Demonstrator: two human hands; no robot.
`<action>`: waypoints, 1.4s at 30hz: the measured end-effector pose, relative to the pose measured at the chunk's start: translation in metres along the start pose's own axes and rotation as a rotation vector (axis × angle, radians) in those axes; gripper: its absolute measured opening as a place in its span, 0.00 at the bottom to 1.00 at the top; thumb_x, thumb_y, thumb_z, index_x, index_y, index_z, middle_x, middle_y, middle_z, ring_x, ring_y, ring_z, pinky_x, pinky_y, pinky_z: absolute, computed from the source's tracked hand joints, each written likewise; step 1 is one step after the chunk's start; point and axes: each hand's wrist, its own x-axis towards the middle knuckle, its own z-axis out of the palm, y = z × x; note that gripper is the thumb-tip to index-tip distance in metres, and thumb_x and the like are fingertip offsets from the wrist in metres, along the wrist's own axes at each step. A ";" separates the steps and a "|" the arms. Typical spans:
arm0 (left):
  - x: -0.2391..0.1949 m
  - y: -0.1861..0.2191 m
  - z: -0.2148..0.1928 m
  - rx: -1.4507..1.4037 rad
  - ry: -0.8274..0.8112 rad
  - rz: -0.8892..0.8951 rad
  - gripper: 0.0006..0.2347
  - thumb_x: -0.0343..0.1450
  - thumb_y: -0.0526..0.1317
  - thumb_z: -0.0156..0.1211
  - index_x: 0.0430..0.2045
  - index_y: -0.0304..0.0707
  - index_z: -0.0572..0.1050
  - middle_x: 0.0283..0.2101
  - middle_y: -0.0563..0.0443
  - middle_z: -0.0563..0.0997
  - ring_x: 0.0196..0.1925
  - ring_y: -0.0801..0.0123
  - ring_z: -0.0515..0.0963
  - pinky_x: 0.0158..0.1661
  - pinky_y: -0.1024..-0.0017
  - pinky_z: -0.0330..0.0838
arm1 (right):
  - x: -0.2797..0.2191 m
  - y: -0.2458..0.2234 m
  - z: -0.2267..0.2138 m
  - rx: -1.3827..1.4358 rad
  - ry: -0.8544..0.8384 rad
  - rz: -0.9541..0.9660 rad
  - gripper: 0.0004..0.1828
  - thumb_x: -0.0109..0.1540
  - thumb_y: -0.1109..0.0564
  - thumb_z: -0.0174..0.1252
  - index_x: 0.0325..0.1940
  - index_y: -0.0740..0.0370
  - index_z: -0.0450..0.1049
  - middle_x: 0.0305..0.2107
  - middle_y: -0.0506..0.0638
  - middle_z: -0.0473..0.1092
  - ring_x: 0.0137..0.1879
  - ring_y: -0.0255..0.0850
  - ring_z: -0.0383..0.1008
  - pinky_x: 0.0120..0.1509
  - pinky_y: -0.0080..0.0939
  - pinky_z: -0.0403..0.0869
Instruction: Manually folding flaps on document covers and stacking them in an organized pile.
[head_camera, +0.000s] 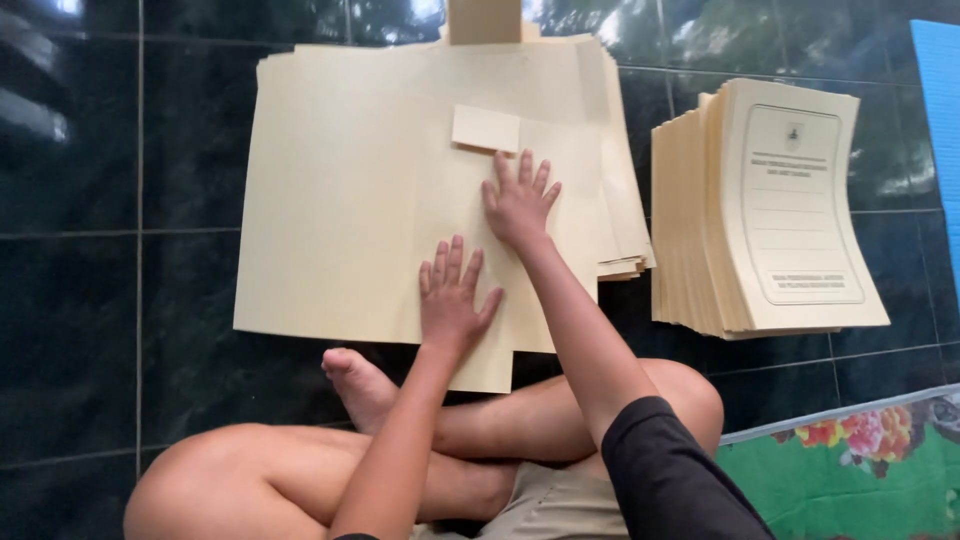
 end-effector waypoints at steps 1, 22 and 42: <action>-0.003 0.004 -0.001 -0.006 -0.007 -0.015 0.30 0.72 0.64 0.46 0.69 0.56 0.62 0.78 0.46 0.51 0.79 0.52 0.49 0.72 0.46 0.43 | 0.004 0.000 0.006 -0.006 -0.014 -0.007 0.33 0.71 0.35 0.38 0.81 0.37 0.50 0.78 0.59 0.44 0.82 0.67 0.36 0.77 0.81 0.39; 0.014 0.019 -0.009 0.041 0.016 -0.072 0.28 0.69 0.61 0.57 0.60 0.47 0.71 0.73 0.41 0.60 0.76 0.46 0.55 0.68 0.39 0.49 | 0.083 -0.049 -0.023 0.171 -0.201 0.090 0.33 0.73 0.54 0.37 0.80 0.23 0.48 0.77 0.67 0.25 0.80 0.66 0.17 0.73 0.87 0.31; 0.009 -0.028 -0.001 -0.008 -0.064 0.100 0.19 0.75 0.48 0.47 0.60 0.50 0.74 0.75 0.42 0.59 0.78 0.46 0.56 0.68 0.47 0.58 | -0.084 0.076 -0.042 -0.048 -0.233 -0.038 0.39 0.70 0.30 0.39 0.83 0.42 0.46 0.79 0.52 0.41 0.84 0.51 0.36 0.80 0.72 0.42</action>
